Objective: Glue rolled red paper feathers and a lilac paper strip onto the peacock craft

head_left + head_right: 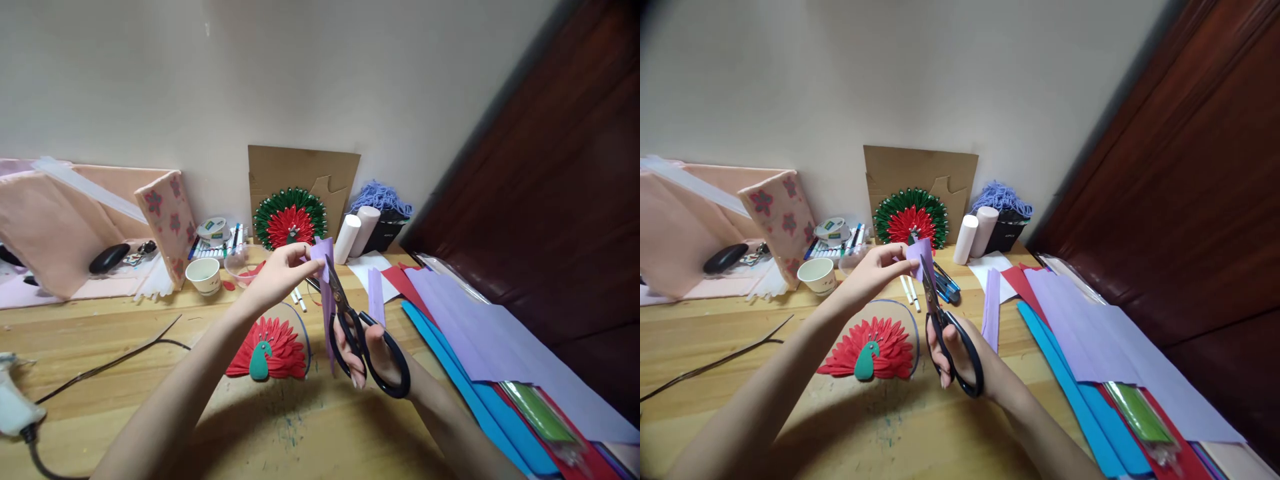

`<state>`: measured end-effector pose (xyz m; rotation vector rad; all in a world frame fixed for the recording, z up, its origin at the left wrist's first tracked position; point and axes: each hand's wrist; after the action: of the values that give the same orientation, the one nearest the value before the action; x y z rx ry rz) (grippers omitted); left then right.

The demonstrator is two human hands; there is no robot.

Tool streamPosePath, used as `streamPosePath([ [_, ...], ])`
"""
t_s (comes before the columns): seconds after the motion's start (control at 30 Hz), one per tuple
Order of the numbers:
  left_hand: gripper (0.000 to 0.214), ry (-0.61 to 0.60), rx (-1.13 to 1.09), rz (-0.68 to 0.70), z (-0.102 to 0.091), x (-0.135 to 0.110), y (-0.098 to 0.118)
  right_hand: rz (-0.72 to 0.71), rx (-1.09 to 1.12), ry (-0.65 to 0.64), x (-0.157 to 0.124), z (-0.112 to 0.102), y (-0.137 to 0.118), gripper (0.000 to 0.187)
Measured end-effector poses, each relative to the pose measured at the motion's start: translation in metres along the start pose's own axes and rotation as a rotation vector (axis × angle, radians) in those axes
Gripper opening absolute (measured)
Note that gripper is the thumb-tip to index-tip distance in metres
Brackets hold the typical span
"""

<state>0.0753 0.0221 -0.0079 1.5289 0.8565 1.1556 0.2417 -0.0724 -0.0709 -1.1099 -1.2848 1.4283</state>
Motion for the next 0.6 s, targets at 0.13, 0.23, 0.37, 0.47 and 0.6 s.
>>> streamPosePath([
  [0.13, 0.012, -0.037, -0.025, 0.023, 0.016, 0.011, 0.013, -0.037, 0.053, 0.104, -0.005, -0.006, -0.004, 0.07],
  [0.23, 0.012, -0.093, -0.043, 0.047, 0.029, 0.017, 0.023, -0.04, 0.083, 0.149, -0.016, -0.015, -0.01, 0.07],
  [0.37, 0.013, -0.164, -0.057, 0.065, 0.046, 0.021, 0.028, -0.024, 0.125, 0.141, -0.033, -0.03, -0.015, 0.072],
  [0.47, 0.012, -0.211, -0.066, 0.056, 0.057, 0.023, 0.024, -0.023, 0.124, 0.15, -0.04, -0.039, -0.017, 0.074],
  [0.6, 0.013, -0.223, -0.057, 0.061, 0.065, 0.025, 0.022, -0.019, 0.06, 0.21, -0.041, -0.043, -0.023, 0.074],
])
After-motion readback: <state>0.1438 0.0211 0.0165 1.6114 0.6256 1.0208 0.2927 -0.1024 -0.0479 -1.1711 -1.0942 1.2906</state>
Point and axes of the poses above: each hand's wrist, its own x-axis towards the middle knuckle, its own z-axis out of the palm, y = z × x, and after that the axes turned 13 degrees about y, right-handed
